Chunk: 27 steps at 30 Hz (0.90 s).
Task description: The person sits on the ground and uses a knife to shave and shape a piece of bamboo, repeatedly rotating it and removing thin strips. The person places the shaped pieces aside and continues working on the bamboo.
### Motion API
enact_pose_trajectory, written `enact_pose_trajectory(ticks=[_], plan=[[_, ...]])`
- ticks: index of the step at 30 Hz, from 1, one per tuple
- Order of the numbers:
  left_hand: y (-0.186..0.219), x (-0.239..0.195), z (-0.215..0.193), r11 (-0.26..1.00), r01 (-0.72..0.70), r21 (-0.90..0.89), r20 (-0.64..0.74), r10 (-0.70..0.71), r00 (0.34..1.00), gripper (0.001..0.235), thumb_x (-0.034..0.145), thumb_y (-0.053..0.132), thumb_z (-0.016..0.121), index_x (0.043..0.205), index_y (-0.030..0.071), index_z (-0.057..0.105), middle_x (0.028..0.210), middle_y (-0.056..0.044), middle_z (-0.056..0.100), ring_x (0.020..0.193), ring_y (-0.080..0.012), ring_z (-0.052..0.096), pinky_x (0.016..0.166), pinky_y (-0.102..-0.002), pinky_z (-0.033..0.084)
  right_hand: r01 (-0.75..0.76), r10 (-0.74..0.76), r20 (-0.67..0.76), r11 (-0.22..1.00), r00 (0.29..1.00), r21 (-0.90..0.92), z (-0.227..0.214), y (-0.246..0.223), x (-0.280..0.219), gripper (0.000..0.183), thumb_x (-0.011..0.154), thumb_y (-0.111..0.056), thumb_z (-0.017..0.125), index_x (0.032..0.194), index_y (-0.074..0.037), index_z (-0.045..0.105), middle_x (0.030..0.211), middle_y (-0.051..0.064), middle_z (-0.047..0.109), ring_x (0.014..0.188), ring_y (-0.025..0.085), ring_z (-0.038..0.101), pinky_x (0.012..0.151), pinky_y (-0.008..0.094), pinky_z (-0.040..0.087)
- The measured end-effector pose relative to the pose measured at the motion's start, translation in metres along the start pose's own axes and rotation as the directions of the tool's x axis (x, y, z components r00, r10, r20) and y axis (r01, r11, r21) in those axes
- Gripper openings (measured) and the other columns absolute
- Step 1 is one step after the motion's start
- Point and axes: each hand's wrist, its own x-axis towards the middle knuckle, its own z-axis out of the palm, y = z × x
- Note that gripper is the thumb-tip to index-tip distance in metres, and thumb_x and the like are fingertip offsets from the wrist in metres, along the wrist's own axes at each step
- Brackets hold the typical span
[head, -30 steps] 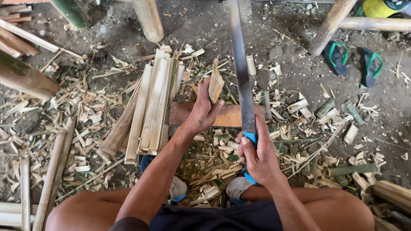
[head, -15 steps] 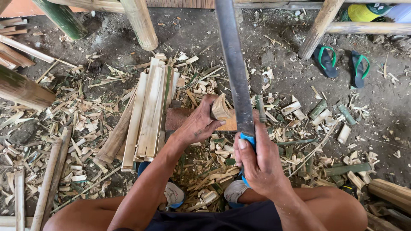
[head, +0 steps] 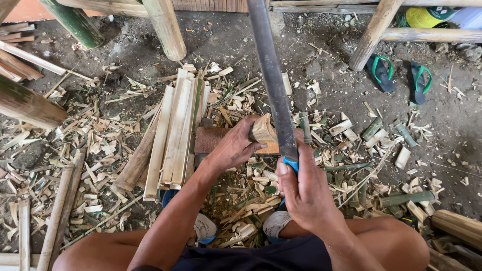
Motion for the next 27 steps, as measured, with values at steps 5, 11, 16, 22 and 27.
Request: enact_pose_trajectory(ticks=[5,11,16,22,27], plan=[[0.0,0.002,0.0,0.982,0.127,0.141,-0.076,-0.118,0.99,0.064,0.09,0.035,0.078,0.136,0.005,0.045,0.122,-0.022,0.062,0.111,-0.038,0.066,0.094,-0.049,0.054,-0.09,0.109,0.037,0.935,0.993,-0.343,-0.014,-0.009,0.009,0.026,0.103,-0.017,0.058,0.116,-0.004,0.041,0.058,0.008,0.057,0.042,0.022,0.062,0.039,0.042,0.044],[0.0,0.006,0.005,0.95,0.278,0.141,-0.052,-0.273,0.961,0.067,0.093,0.04,0.073,0.139,0.002,0.041,0.116,-0.022,0.064,0.106,-0.0397,0.067,0.093,-0.052,0.055,-0.044,0.076,0.066,0.918,0.995,-0.395,-0.018,-0.031,0.029,0.039,0.096,-0.012,0.057,0.129,-0.002,0.04,0.055,0.015,0.058,0.048,0.036,0.065,0.043,0.051,0.044],[-0.003,0.005,0.006,0.963,0.225,0.15,-0.092,-0.213,0.973,0.065,0.092,0.039,0.072,0.137,0.002,0.042,0.118,-0.022,0.063,0.105,-0.0393,0.068,0.089,-0.051,0.056,-0.027,0.082,0.092,0.873,0.992,-0.487,-0.025,-0.033,0.032,0.035,0.098,-0.015,0.058,0.126,-0.003,0.04,0.062,0.015,0.061,0.047,0.037,0.064,0.041,0.05,0.047],[-0.002,-0.004,0.01,0.971,0.181,0.156,-0.107,-0.166,0.98,0.064,0.092,0.038,0.076,0.134,0.002,0.043,0.117,-0.022,0.063,0.105,-0.0415,0.068,0.088,-0.051,0.056,0.043,0.012,0.115,0.884,0.993,-0.466,-0.02,-0.017,0.035,0.04,0.096,-0.013,0.058,0.13,-0.002,0.041,0.059,0.016,0.059,0.048,0.037,0.064,0.043,0.051,0.046],[-0.006,-0.002,0.013,0.969,0.178,0.17,-0.142,-0.155,0.978,0.064,0.09,0.036,0.077,0.134,0.004,0.043,0.12,-0.021,0.064,0.104,-0.0426,0.068,0.085,-0.052,0.056,-0.074,0.156,0.124,0.863,0.98,-0.5,-0.023,-0.015,0.026,0.043,0.096,-0.013,0.057,0.133,-0.003,0.039,0.051,0.015,0.057,0.043,0.038,0.062,0.042,0.052,0.046]])
